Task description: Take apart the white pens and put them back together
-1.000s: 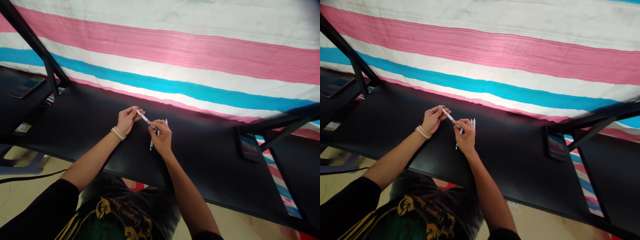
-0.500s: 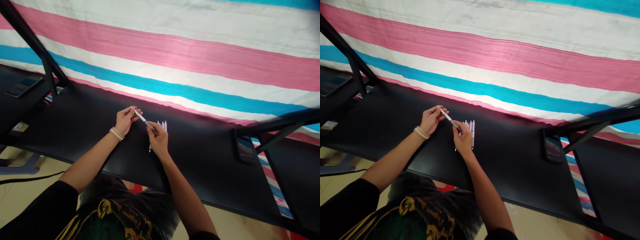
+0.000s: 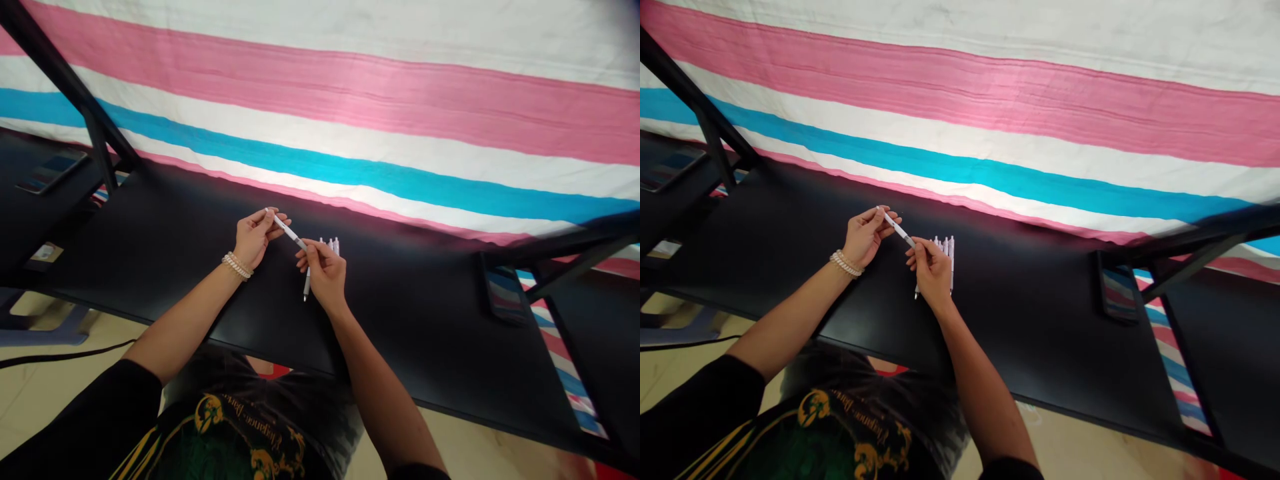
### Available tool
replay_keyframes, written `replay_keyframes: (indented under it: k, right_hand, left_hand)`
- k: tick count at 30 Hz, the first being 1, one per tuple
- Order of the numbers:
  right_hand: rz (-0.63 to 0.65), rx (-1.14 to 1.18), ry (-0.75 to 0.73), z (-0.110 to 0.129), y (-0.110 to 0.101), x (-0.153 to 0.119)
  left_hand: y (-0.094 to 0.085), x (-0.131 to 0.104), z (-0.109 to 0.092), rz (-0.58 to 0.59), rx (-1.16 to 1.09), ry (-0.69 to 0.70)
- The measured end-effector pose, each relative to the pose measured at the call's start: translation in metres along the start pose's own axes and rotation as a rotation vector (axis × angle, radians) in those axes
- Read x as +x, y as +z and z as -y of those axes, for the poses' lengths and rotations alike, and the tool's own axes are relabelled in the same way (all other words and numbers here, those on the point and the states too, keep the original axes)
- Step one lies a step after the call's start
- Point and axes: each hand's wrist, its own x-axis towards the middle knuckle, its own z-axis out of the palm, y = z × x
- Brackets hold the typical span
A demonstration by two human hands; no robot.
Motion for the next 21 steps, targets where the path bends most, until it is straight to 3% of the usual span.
replay_keyframes:
  k: [3,8,11,15,21]
  right_hand:
    - [-0.05,0.011,-0.064,0.001,0.0,0.001]
    - [-0.009,0.08,-0.002,-0.003,0.004,-0.001]
    - [0.014,-0.143,-0.106,-0.003,0.0,-0.001]
    - [-0.038,-0.468,-0.289,0.001,-0.009,0.001]
    - [-0.055,-0.51,-0.319,0.003,-0.014,0.003]
  left_hand:
    - [-0.001,0.0,0.0,0.004,-0.017,0.02]
    - [0.001,-0.002,0.002,0.012,-0.002,-0.003]
    - [0.0,0.0,0.003,0.017,-0.006,0.0]
    - [-0.008,0.008,0.0,-0.063,-0.061,0.043]
    - [-0.014,0.015,-0.002,-0.133,-0.097,0.067]
